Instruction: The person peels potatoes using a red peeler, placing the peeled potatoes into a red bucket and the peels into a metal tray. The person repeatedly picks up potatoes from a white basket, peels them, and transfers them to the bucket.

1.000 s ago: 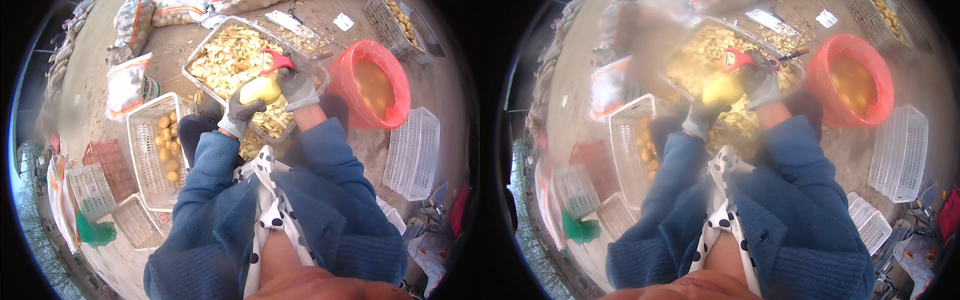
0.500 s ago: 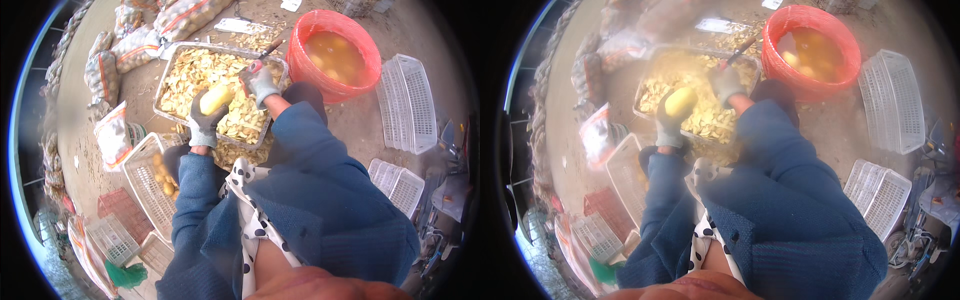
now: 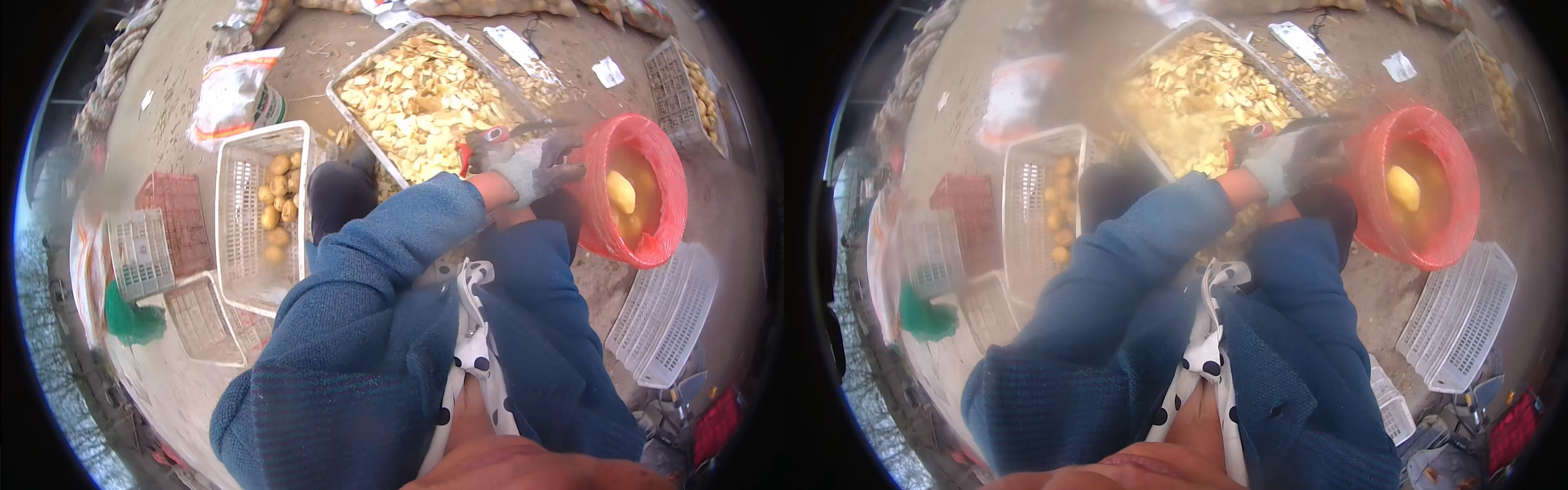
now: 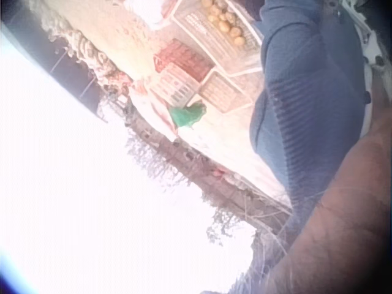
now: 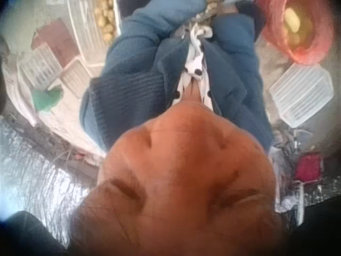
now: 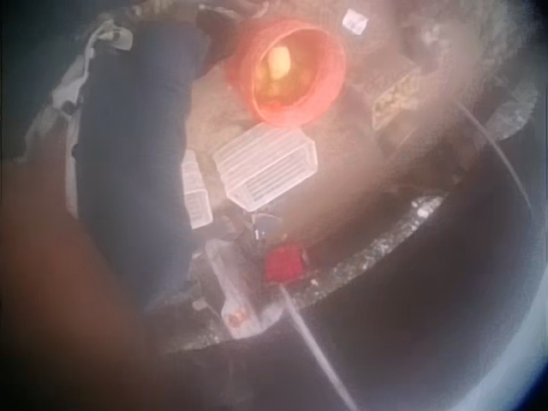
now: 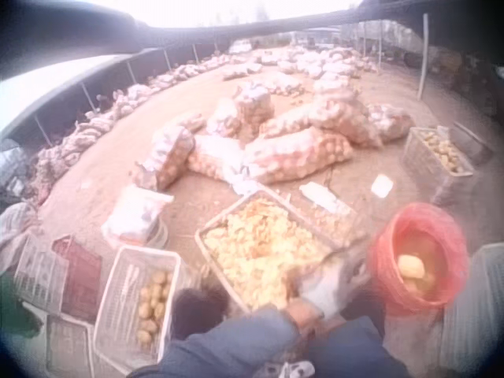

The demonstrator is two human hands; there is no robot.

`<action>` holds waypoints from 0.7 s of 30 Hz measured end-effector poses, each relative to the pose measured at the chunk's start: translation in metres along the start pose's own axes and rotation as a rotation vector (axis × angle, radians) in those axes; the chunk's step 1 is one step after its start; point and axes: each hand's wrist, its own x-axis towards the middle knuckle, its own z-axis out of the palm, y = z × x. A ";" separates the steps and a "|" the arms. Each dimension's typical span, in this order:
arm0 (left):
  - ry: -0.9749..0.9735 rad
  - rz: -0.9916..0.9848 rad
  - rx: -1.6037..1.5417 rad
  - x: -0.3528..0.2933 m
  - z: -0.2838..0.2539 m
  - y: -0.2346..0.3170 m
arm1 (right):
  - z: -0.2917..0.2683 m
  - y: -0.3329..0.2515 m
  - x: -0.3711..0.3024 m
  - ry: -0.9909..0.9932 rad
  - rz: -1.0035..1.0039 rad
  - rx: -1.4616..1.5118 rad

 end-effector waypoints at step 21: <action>1.219 -1.701 0.177 -0.589 -0.221 -0.322 | 0.040 0.033 0.018 -0.041 0.227 0.139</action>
